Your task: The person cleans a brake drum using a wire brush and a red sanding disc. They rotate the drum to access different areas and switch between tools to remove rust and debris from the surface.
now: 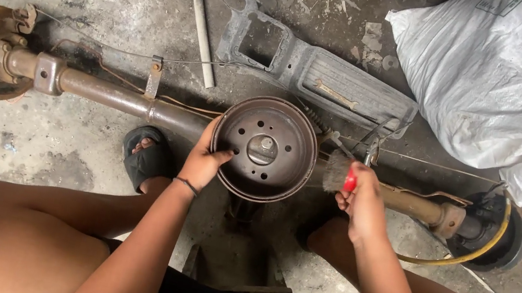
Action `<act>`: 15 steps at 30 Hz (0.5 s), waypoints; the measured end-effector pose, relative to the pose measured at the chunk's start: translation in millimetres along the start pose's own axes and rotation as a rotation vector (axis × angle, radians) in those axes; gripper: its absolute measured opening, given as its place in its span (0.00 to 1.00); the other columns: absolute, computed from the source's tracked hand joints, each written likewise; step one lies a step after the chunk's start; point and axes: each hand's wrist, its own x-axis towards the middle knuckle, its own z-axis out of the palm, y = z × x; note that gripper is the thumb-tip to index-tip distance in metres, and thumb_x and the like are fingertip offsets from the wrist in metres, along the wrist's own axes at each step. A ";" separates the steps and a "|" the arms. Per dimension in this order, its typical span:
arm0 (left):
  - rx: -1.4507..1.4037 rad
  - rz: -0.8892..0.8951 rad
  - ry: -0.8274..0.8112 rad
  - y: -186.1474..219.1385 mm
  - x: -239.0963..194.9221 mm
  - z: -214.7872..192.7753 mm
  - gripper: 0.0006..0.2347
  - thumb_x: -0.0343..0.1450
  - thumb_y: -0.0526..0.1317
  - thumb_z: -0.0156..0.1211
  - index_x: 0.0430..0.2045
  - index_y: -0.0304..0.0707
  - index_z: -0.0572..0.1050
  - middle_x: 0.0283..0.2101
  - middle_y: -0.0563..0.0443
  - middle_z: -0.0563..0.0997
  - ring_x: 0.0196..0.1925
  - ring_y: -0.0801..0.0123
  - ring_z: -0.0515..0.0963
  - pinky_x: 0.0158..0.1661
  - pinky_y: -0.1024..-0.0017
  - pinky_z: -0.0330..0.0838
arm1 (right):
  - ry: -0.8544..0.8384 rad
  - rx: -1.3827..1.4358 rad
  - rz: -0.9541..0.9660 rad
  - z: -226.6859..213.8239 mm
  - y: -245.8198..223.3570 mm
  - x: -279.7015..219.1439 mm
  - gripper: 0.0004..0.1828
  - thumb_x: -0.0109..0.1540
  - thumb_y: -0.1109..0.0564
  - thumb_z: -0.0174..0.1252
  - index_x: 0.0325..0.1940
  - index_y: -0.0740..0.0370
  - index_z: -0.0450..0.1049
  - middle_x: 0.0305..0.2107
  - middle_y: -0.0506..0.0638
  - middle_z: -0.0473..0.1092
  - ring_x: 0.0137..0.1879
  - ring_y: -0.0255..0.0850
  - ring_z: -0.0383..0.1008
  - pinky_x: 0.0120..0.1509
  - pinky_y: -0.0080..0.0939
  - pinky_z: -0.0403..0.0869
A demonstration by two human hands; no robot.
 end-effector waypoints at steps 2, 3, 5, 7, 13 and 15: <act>-0.004 0.010 0.037 -1.4 -11.6 7.8 0.33 0.66 0.29 0.62 0.70 0.45 0.62 0.68 0.31 0.67 0.73 0.44 0.62 0.69 0.53 0.57 | -0.115 0.148 0.088 -21.3 33.6 41.7 0.19 0.62 0.36 0.52 0.37 0.53 0.67 0.18 0.47 0.54 0.26 0.41 0.60 0.33 0.37 0.60; -0.004 0.029 0.065 -0.5 -15.0 12.2 0.32 0.67 0.29 0.60 0.70 0.43 0.61 0.67 0.29 0.67 0.72 0.43 0.62 0.69 0.52 0.57 | -0.224 0.305 0.168 -31.9 49.7 62.8 0.24 0.60 0.32 0.52 0.29 0.53 0.67 0.16 0.47 0.55 0.25 0.42 0.61 0.34 0.38 0.61; -0.006 0.016 0.070 11.3 -27.2 18.4 0.31 0.68 0.30 0.60 0.70 0.44 0.60 0.68 0.30 0.67 0.72 0.44 0.62 0.69 0.52 0.58 | -0.268 0.372 0.208 -21.5 35.3 55.4 0.24 0.57 0.31 0.52 0.31 0.53 0.69 0.16 0.49 0.55 0.26 0.43 0.60 0.34 0.39 0.59; -0.009 0.000 0.070 8.0 -31.2 21.8 0.31 0.69 0.31 0.60 0.71 0.44 0.59 0.68 0.32 0.67 0.72 0.45 0.63 0.68 0.52 0.59 | -0.309 0.439 0.248 -16.9 30.4 53.5 0.25 0.54 0.30 0.52 0.34 0.53 0.70 0.17 0.51 0.55 0.26 0.44 0.59 0.33 0.40 0.58; 0.113 -0.018 0.112 -3.1 -26.1 24.3 0.38 0.64 0.41 0.71 0.70 0.48 0.58 0.68 0.37 0.68 0.72 0.50 0.64 0.70 0.56 0.59 | -0.427 0.538 0.250 -5.5 23.6 43.7 0.22 0.55 0.36 0.54 0.30 0.58 0.69 0.18 0.56 0.60 0.24 0.49 0.58 0.30 0.44 0.59; 0.118 -0.003 0.118 -3.8 -25.3 24.0 0.39 0.63 0.43 0.74 0.69 0.44 0.59 0.66 0.34 0.69 0.71 0.47 0.65 0.69 0.53 0.60 | -0.484 0.539 0.229 -1.3 19.0 34.7 0.22 0.56 0.36 0.54 0.31 0.58 0.71 0.20 0.55 0.64 0.25 0.49 0.61 0.30 0.43 0.60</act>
